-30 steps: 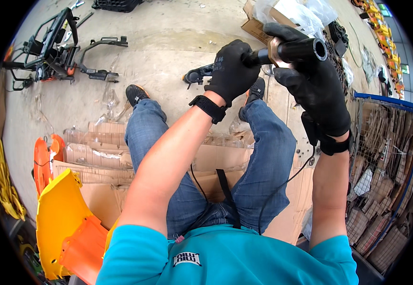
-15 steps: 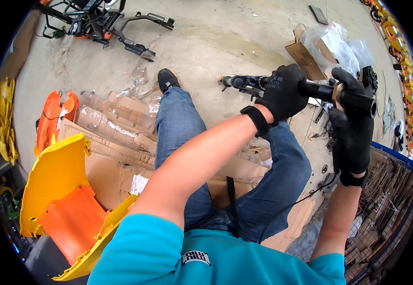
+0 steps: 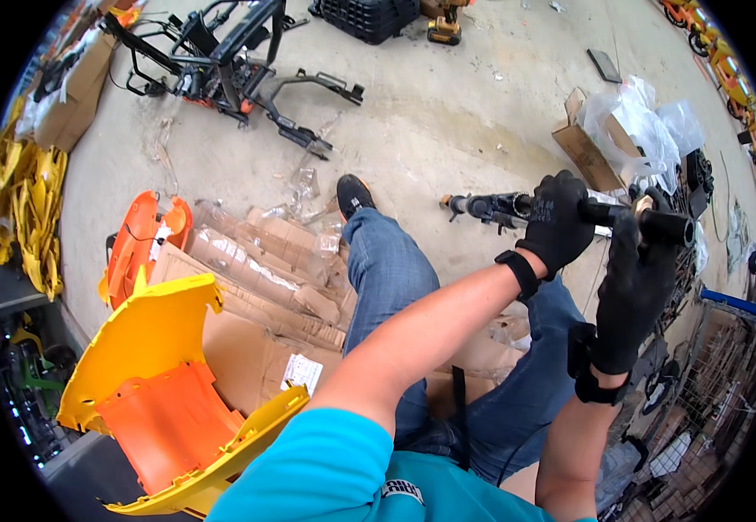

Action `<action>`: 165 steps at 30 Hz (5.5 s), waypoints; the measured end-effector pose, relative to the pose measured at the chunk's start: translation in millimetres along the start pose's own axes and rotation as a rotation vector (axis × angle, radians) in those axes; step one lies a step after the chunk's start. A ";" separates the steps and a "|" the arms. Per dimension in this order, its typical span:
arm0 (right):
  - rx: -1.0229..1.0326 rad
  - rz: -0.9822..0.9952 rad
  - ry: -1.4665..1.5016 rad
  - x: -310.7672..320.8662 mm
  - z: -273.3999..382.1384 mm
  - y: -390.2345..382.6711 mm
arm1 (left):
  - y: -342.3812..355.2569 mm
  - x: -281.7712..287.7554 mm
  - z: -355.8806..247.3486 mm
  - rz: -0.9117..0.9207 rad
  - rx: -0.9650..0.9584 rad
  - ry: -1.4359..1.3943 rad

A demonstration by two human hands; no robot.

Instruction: The person slides metal rings and bushings onto a fork tube before inserting the tube into a larger sleeve. They then repeatedly push the inner tube into the sleeve and handle another ring.

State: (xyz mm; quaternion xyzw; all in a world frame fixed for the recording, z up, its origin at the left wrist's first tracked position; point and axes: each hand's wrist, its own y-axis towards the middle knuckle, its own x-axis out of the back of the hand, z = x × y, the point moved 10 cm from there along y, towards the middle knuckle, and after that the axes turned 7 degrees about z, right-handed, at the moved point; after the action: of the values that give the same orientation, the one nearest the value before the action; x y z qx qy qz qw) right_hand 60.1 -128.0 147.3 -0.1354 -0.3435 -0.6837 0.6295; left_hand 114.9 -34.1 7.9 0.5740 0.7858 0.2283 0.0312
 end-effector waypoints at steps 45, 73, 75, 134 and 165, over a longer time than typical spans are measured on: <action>-0.630 0.360 -0.313 -284.1 -568.6 -49.8 | -11.9 -13.6 2.1 0.477 0.186 -0.020; -0.377 -0.103 0.626 105.9 -56.3 -40.1 | 7.8 1.6 1.3 0.389 0.056 -0.039; -0.267 -0.098 0.594 97.7 -15.4 -28.3 | 8.5 4.6 4.2 0.344 0.013 -0.104; 0.164 0.078 0.242 61.9 40.7 3.7 | 8.2 -7.6 7.7 0.352 -0.075 -0.050; 0.215 0.251 0.186 48.1 16.9 8.1 | 9.7 -3.1 2.6 0.353 -0.073 -0.074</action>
State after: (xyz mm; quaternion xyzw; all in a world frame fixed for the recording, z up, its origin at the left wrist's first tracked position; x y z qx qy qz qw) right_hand 55.4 -153.9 191.7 -0.0452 -0.3354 -0.5686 0.7498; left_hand 125.3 -33.8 8.7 0.7096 0.6623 0.2371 0.0404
